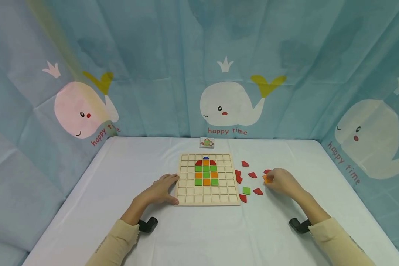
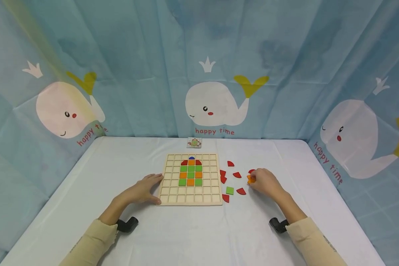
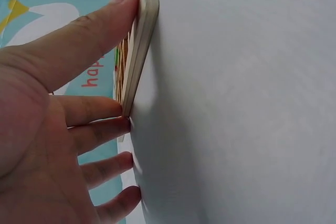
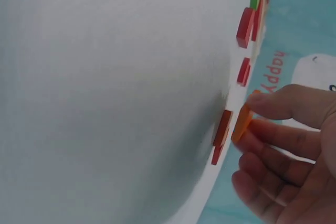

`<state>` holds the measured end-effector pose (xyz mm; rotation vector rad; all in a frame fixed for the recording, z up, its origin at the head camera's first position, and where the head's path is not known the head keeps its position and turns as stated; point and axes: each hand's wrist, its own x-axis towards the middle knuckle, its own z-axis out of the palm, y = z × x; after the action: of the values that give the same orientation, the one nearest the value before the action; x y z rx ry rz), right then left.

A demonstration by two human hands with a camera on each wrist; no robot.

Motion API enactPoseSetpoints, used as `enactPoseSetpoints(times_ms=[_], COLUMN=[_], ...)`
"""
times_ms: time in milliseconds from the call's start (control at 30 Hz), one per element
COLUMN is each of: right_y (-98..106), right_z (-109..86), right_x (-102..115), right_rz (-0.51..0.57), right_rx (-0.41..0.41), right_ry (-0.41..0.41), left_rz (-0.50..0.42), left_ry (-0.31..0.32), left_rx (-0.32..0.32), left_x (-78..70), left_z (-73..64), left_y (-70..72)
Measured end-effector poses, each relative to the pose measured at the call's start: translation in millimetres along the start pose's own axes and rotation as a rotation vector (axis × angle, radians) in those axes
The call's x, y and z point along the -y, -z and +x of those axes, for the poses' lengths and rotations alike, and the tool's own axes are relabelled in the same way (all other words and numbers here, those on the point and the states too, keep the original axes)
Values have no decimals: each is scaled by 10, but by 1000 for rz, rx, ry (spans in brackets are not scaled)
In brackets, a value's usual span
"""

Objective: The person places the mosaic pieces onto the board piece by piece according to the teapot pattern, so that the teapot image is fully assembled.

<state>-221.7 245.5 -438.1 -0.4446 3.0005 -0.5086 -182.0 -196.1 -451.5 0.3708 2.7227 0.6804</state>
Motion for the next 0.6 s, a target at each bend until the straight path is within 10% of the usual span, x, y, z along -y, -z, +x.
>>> enactPoseSetpoints(times_ms=[600], right_y=[-29], right_z=[225], right_x=[495], right_rz=[28], right_rx=[46], right_ry=[49], left_rz=[-3], left_ry=[-3], left_rx=[16], left_x=[-12], left_z=[14], left_y=[27])
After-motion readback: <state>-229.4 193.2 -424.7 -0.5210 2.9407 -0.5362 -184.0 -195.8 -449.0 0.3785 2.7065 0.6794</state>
